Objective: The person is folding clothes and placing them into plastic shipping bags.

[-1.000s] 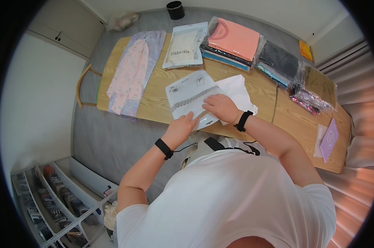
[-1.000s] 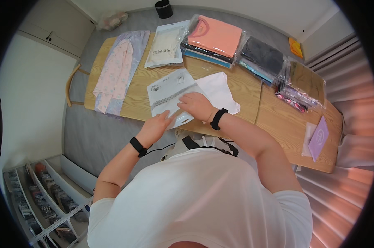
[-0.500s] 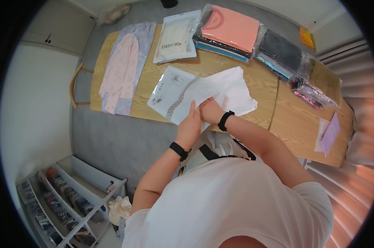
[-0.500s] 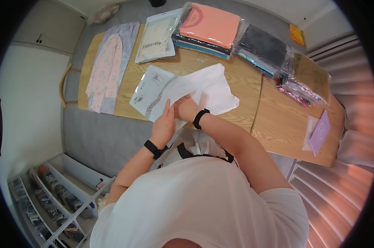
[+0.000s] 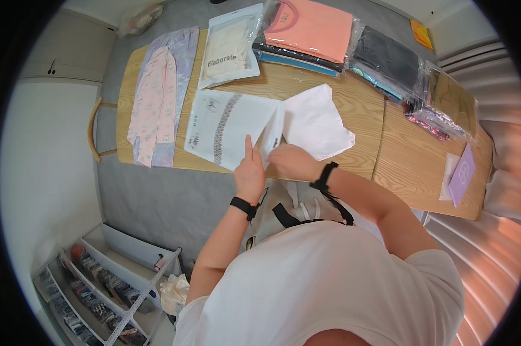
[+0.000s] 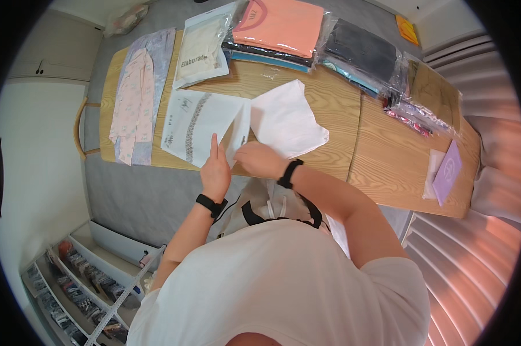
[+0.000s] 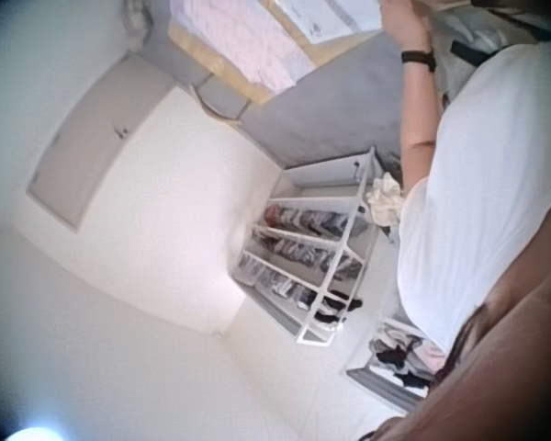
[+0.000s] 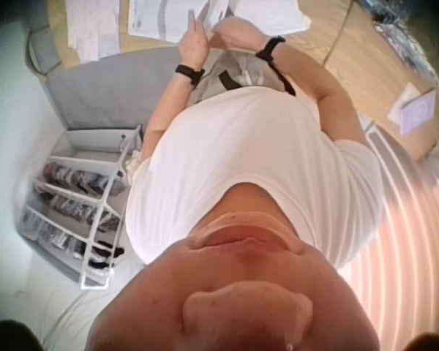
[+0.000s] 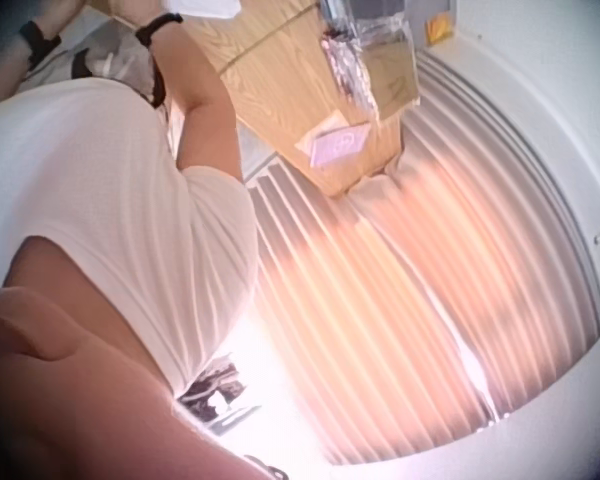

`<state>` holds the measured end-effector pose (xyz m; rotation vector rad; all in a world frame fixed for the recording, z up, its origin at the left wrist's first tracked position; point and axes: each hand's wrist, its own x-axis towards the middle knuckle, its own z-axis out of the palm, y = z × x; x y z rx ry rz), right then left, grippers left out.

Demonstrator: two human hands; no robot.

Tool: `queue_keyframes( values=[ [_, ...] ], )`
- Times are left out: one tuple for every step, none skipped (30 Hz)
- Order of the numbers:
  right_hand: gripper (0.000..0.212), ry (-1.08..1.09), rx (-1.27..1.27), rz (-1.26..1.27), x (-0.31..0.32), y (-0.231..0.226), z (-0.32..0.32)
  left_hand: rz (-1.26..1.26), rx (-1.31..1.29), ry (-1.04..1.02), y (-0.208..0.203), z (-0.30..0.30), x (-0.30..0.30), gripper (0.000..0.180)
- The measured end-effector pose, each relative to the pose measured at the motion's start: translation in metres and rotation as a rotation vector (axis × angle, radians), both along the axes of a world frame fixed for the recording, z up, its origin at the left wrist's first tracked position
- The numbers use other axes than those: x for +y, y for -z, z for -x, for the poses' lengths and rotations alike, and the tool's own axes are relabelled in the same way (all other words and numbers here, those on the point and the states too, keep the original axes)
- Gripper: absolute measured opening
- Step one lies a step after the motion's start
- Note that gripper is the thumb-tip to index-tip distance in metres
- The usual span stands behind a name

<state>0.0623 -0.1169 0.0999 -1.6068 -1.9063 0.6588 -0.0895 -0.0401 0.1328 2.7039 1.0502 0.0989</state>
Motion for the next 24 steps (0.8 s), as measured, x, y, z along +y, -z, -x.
queue_keyframes(
  values=[
    [0.019, 0.001, -0.015, -0.056, -0.012, -0.005, -0.011, 0.024, 0.068, 0.004, 0.007, 0.002, 0.004, 0.035],
    [0.023, 0.078, -0.034, -0.153, -0.029, 0.005, -0.027, -0.008, 0.104, 0.036, 0.015, -0.002, 0.006, 0.038],
    [0.024, 0.128, -0.041, -0.128, -0.043, 0.018, -0.041, -0.005, 0.103, 0.043, 0.025, -0.003, 0.008, 0.038],
    [0.035, 0.14, -0.09, 0.014, -0.058, 0.027, -0.056, -0.032, 0.144, 0.047, 0.036, -0.002, 0.011, 0.039],
    [0.035, 0.141, -0.089, 0.017, -0.069, 0.029, -0.064, -0.059, 0.186, 0.048, 0.045, -0.002, 0.013, 0.039],
    [0.042, 0.183, -0.237, 0.055, -0.078, 0.03, -0.071, -0.057, 0.187, 0.049, 0.051, -0.003, 0.014, 0.039],
    [0.049, 0.223, -0.384, 0.093, -0.085, 0.031, -0.076, -0.061, 0.196, 0.059, 0.056, -0.003, 0.016, 0.04],
    [0.049, 0.227, -0.385, 0.096, -0.093, 0.038, -0.081, -0.064, 0.203, 0.073, 0.06, -0.006, 0.015, 0.042],
    [0.055, 0.261, -0.4, 0.19, -0.103, 0.049, -0.086, -0.059, 0.2, 0.087, 0.053, -0.019, 0.012, 0.042],
    [0.061, 0.296, -0.414, 0.284, -0.113, 0.06, -0.09, -0.014, 0.22, 0.105, 0.046, -0.033, 0.005, 0.045],
    [0.061, 0.296, -0.41, 0.282, -0.114, 0.062, -0.089, 0.024, 0.247, 0.109, 0.039, -0.04, 0.001, 0.048],
    [0.061, 0.29, -0.446, 0.271, -0.115, 0.064, -0.088, 0.023, 0.25, 0.109, 0.046, -0.041, -0.003, 0.048],
    [0.062, 0.285, -0.482, 0.261, -0.117, 0.066, -0.087, 0.056, 0.095, 0.285, 0.058, -0.041, -0.009, 0.049],
    [0.062, 0.288, -0.482, 0.263, -0.119, 0.066, -0.086, 0.09, -0.062, 0.462, 0.064, -0.043, -0.013, 0.05],
    [0.062, 0.303, -0.479, 0.277, -0.121, 0.066, -0.083, 0.092, -0.063, 0.465, 0.07, -0.047, -0.018, 0.05],
    [0.063, 0.319, -0.478, 0.291, -0.123, 0.066, -0.081, 0.032, -0.095, 0.553, 0.077, -0.052, -0.023, 0.051],
    [0.063, 0.32, -0.481, 0.295, -0.126, 0.066, -0.078, -0.027, -0.13, 0.639, 0.084, -0.056, -0.027, 0.052],
    [0.063, 0.34, -0.463, 0.314, -0.128, 0.066, -0.075, -0.01, -0.119, 0.633, 0.095, -0.058, -0.031, 0.05],
    [0.064, 0.358, -0.447, 0.332, -0.13, 0.065, -0.072, -0.006, -0.123, 0.631, 0.103, -0.057, -0.032, 0.05],
    [0.064, 0.357, -0.453, 0.342, -0.135, 0.063, -0.069, 0.017, -0.095, 0.644, 0.106, -0.06, -0.035, 0.05],
    [0.064, 0.396, -0.44, 0.331, -0.138, 0.062, -0.064, 0.04, -0.067, 0.655, 0.11, -0.062, -0.037, 0.049],
    [0.065, 0.433, -0.427, 0.318, -0.14, 0.061, -0.06, 0.049, -0.073, 0.65, 0.113, -0.062, -0.038, 0.049],
    [0.065, 0.43, -0.432, 0.327, -0.142, 0.061, -0.057, 0.128, -0.081, 0.658, 0.11, -0.063, -0.037, 0.049],
    [0.064, 0.448, -0.419, 0.292, -0.144, 0.061, -0.054, 0.207, -0.089, 0.664, 0.108, -0.063, -0.037, 0.049]
  ],
)
